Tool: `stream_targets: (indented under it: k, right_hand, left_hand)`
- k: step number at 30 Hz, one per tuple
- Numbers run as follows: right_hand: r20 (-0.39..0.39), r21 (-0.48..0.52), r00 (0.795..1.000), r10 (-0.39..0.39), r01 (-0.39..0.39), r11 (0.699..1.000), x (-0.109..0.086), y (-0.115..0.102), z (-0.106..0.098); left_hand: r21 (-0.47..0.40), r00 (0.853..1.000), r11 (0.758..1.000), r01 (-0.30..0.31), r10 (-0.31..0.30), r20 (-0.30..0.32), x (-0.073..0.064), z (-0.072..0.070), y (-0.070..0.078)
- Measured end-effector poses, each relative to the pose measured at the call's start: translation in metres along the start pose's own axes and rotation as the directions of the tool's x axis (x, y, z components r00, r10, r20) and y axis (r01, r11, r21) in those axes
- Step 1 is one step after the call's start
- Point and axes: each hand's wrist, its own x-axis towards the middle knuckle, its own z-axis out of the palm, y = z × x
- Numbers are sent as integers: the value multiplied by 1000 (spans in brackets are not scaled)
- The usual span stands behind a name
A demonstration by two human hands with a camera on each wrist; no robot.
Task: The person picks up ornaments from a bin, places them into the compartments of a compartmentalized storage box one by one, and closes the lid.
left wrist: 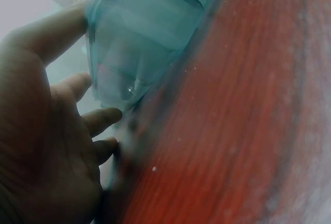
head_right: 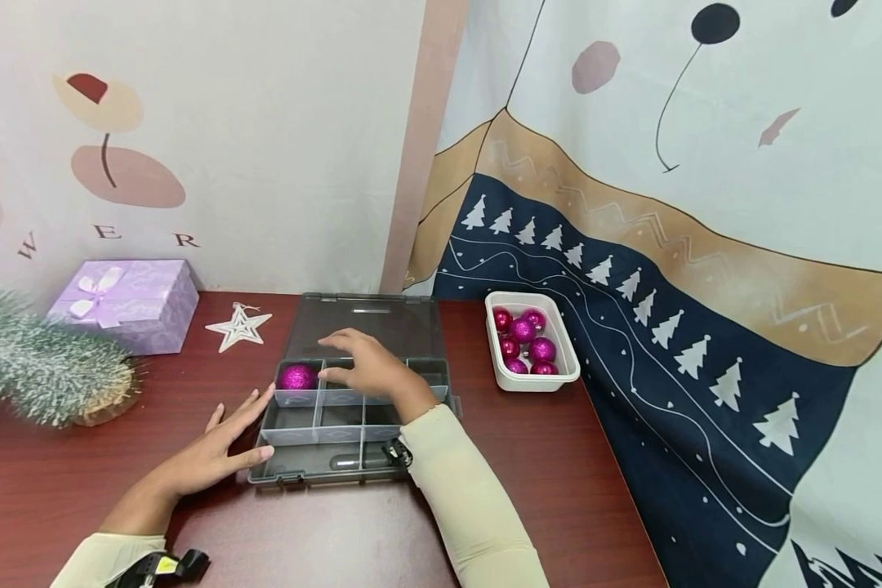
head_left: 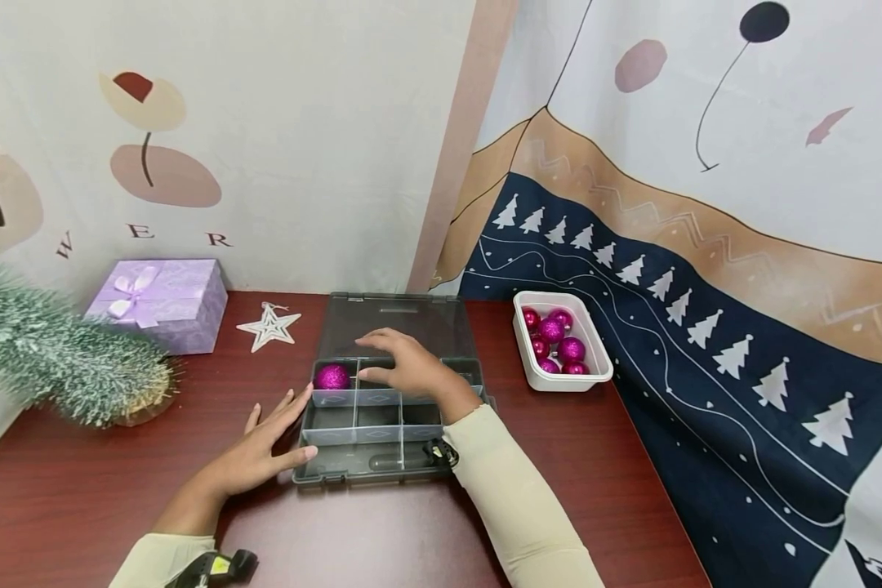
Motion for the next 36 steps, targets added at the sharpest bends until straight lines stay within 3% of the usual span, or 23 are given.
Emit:
stream_targets:
  k: [6, 13, 22, 31, 36]
  right_hand:
    - [-87, 111, 995, -38, 48, 993, -17, 10, -18]
    - [-207, 198, 976, -66, 108, 974, -44, 22, -35]
    - [-282, 225, 959, -17, 83, 971, -76, 38, -52]
    - [-353, 218, 936, 2, 80, 973, -93, 56, -59]
    - [-359, 222, 933, 33, 51, 974, -103, 66, -65]
  left_hand:
    - [-2, 1000, 1000, -5, 5, -2, -1, 0, 0]
    - [-3, 1000, 1000, -14, 14, -8, -1, 0, 1]
    - [-10, 1000, 1000, -10, 10, -4, -2, -1, 1]
    - [-8, 1000, 1000, -2, 2, 2, -1, -3, 1]
    - [-7, 1000, 1000, -1, 1, 6, -1, -3, 2]
